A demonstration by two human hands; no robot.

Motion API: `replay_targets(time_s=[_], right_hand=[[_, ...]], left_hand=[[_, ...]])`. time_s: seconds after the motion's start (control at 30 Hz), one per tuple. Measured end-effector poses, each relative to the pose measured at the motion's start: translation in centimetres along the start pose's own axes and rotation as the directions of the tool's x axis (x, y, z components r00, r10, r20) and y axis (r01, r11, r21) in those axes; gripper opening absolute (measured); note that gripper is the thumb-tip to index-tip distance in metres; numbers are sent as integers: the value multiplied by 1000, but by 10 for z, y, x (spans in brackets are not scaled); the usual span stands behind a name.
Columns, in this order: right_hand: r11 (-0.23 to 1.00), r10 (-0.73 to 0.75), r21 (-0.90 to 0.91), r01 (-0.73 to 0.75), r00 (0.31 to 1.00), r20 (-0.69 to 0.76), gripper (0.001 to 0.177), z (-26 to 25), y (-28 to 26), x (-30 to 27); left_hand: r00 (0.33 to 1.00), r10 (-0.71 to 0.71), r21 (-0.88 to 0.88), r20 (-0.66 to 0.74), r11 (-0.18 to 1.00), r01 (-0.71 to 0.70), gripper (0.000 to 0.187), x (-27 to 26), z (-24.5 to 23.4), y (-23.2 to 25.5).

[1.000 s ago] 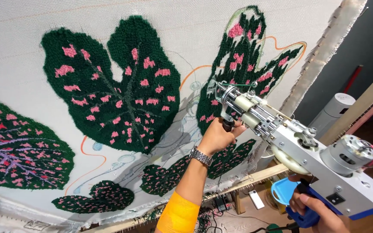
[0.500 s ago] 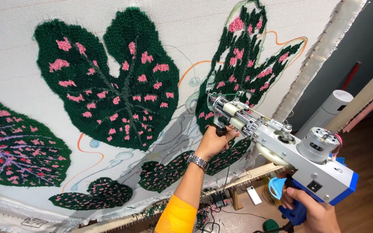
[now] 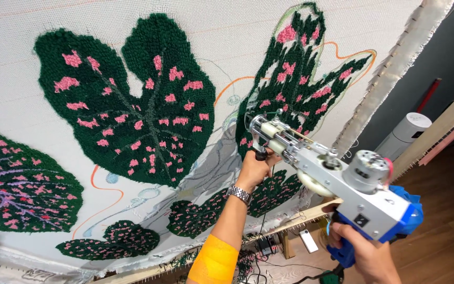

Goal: Operating a tufting gun to create a pattern on a rug canvas.

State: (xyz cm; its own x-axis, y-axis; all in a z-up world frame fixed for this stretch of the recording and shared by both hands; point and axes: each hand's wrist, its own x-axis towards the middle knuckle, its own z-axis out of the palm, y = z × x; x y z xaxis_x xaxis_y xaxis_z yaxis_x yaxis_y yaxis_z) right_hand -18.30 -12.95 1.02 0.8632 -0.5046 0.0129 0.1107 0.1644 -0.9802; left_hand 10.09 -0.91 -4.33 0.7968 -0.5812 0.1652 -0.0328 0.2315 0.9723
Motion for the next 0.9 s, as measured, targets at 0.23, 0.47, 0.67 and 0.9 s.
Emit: replay_targets(time_s=[0.23,0.47,0.67,0.9], right_hand=[[972,-213,-73,224,967,138,29,29,17,14],[987,-144,-70,146,989,30,23,44,27,18],[999,-47,7,47,998,-47,21,45,26,21],[994,-87,70,90,996,-35,24,41,26,25]], left_hand=[[982,21,91,-188,996,-4,11,33,-11,-6],[985,94,115,-144,990,-77,18,45,-24,-15],[992,84,-130,-95,987,-96,24,112,-69,-181],[983,62,86,-173,995,-48,29,82,-33,-57]])
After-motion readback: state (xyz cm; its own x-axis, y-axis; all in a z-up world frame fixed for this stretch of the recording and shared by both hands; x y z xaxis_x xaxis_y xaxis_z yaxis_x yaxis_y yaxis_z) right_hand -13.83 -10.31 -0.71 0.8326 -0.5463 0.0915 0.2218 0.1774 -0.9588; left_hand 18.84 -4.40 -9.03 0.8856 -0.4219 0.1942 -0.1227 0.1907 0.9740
